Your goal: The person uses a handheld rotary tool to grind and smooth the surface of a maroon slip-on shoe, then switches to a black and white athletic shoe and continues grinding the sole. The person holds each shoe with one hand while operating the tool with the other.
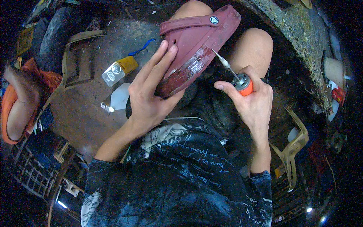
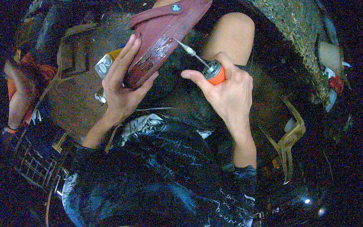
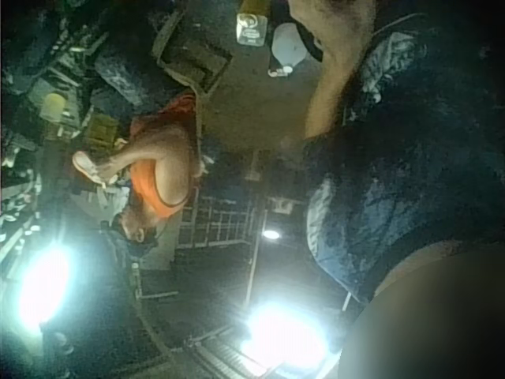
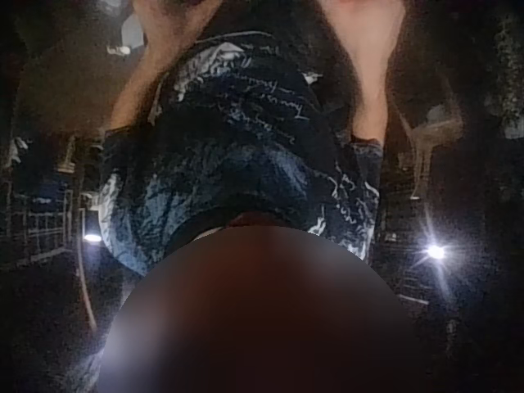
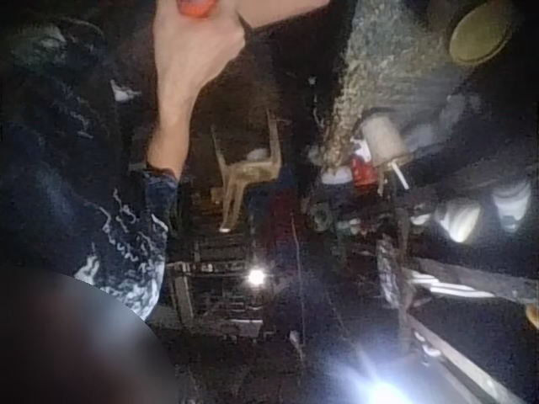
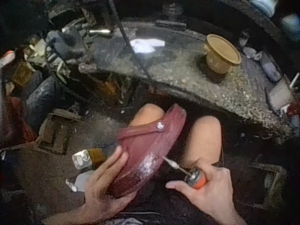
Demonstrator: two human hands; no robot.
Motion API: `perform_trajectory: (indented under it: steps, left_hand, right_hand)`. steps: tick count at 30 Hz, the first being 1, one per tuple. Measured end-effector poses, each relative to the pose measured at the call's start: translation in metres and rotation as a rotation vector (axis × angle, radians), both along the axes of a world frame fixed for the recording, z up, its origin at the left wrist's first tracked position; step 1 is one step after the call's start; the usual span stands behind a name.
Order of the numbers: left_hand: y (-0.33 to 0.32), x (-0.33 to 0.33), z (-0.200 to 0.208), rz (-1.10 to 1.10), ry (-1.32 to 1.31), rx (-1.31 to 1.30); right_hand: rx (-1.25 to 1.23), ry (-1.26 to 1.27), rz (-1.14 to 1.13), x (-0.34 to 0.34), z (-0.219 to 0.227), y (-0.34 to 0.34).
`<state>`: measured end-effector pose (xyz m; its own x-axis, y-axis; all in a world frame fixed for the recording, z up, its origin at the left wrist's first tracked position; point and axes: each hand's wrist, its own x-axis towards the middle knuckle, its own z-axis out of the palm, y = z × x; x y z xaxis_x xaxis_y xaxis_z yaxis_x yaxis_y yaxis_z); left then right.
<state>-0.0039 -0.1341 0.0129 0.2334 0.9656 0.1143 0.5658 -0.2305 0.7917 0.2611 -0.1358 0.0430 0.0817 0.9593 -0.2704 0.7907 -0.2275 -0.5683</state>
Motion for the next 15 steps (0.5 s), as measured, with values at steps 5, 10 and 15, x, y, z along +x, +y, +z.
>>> perform_trajectory:
  steps: [5, 10, 15]
  left_hand:
    - [0.0000, 0.0005, 0.0002, 0.003, 0.011, -0.004]
    - [0.0003, 0.0011, 0.0007, 0.000, 0.011, -0.002]
    - [0.0011, 0.0020, 0.0010, 0.001, 0.019, 0.007]
  right_hand:
    - [0.018, -0.023, 0.050, 0.0010, 0.0003, -0.0022]
    - [0.054, -0.007, 0.074, 0.0003, -0.0008, -0.0031]
    - [0.068, 0.001, 0.093, 0.0005, -0.0007, -0.0054]
